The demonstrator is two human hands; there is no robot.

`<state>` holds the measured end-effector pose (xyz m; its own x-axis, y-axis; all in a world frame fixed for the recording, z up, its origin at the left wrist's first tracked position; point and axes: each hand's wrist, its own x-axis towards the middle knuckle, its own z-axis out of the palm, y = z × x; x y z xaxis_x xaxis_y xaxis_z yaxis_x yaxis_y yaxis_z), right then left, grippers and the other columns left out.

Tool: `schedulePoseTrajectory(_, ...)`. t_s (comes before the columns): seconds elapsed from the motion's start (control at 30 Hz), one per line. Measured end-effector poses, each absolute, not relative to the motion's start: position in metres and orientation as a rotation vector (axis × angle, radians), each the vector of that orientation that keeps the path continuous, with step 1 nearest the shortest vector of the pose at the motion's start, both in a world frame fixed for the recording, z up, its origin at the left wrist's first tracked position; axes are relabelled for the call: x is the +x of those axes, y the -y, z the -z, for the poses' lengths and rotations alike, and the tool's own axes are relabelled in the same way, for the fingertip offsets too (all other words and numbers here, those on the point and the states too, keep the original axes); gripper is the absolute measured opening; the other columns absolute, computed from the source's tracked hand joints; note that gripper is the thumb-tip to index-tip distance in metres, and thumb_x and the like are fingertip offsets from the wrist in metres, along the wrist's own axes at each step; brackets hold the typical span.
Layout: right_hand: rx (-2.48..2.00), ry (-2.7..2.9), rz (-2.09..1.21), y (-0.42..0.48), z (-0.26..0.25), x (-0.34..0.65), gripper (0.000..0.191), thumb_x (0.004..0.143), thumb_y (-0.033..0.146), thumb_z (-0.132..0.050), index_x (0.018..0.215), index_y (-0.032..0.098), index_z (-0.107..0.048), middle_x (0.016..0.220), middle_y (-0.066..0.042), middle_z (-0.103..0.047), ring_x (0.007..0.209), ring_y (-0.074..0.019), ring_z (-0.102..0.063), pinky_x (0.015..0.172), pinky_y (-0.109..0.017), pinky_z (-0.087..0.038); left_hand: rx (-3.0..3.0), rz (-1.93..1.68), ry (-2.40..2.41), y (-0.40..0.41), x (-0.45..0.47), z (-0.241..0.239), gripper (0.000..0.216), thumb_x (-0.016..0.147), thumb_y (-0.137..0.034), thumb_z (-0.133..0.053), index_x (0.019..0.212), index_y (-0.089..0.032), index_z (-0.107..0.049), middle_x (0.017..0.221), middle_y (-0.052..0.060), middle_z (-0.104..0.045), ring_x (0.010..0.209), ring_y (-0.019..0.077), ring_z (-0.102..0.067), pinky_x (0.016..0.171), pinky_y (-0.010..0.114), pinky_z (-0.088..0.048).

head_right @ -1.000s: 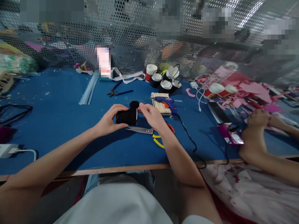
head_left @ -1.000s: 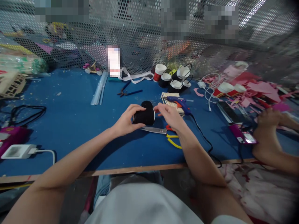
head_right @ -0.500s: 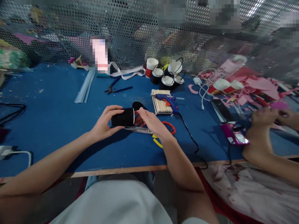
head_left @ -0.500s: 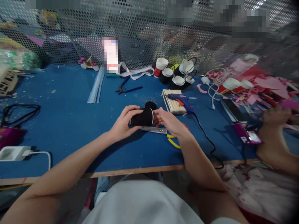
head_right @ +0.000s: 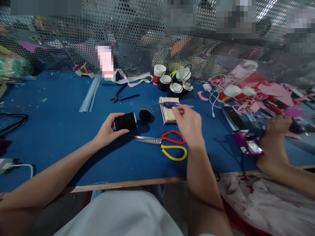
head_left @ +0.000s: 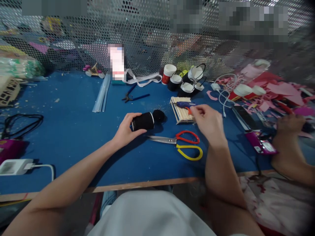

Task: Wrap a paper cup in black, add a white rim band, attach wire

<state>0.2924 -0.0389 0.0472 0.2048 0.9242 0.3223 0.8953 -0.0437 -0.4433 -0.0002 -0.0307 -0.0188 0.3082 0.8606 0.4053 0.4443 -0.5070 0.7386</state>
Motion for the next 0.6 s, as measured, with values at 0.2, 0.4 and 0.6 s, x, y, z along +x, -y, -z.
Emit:
schedulePoseTrajectory(0.2,-2.277,1.911,0.11,0.009,-0.022,0.33,0.042,0.078,0.034,-0.05,0.105,0.003,-0.061,0.099,-0.023,-0.062,0.095,-0.0329,-0.057,0.078,-0.042,-0.043,2.052,-1.023,-1.095,0.03,-0.001,0.021,0.055,0.072,-0.037,-0.066,0.12,-0.023,-0.044,0.114,0.009,-0.049,0.106,0.0224,-0.05,0.085,0.038,-0.045)
schedulePoseTrajectory(0.4,-2.223,1.741,0.052,0.005,-0.014,0.325,0.04,0.072,0.024,-0.053,0.106,0.003,-0.057,0.102,-0.022,-0.06,0.097,-0.0311,-0.056,0.081,-0.04,-0.043,2.11,-1.039,-1.04,0.03,0.0,0.018,0.051,0.073,-0.031,-0.066,0.119,-0.025,-0.044,0.115,0.009,-0.047,0.111,0.0231,-0.047,0.089,0.04,-0.044)
schedulePoseTrajectory(0.6,-1.945,1.417,-0.197,0.021,-0.032,0.313,0.048,0.066,0.028,-0.066,0.109,0.013,-0.053,0.095,-0.013,-0.064,0.083,-0.025,-0.061,0.069,-0.036,-0.047,2.095,-1.049,-1.01,0.027,-0.003,0.019,0.053,0.072,-0.032,-0.067,0.119,-0.024,-0.044,0.116,0.009,-0.048,0.11,0.0232,-0.048,0.091,0.039,-0.044)
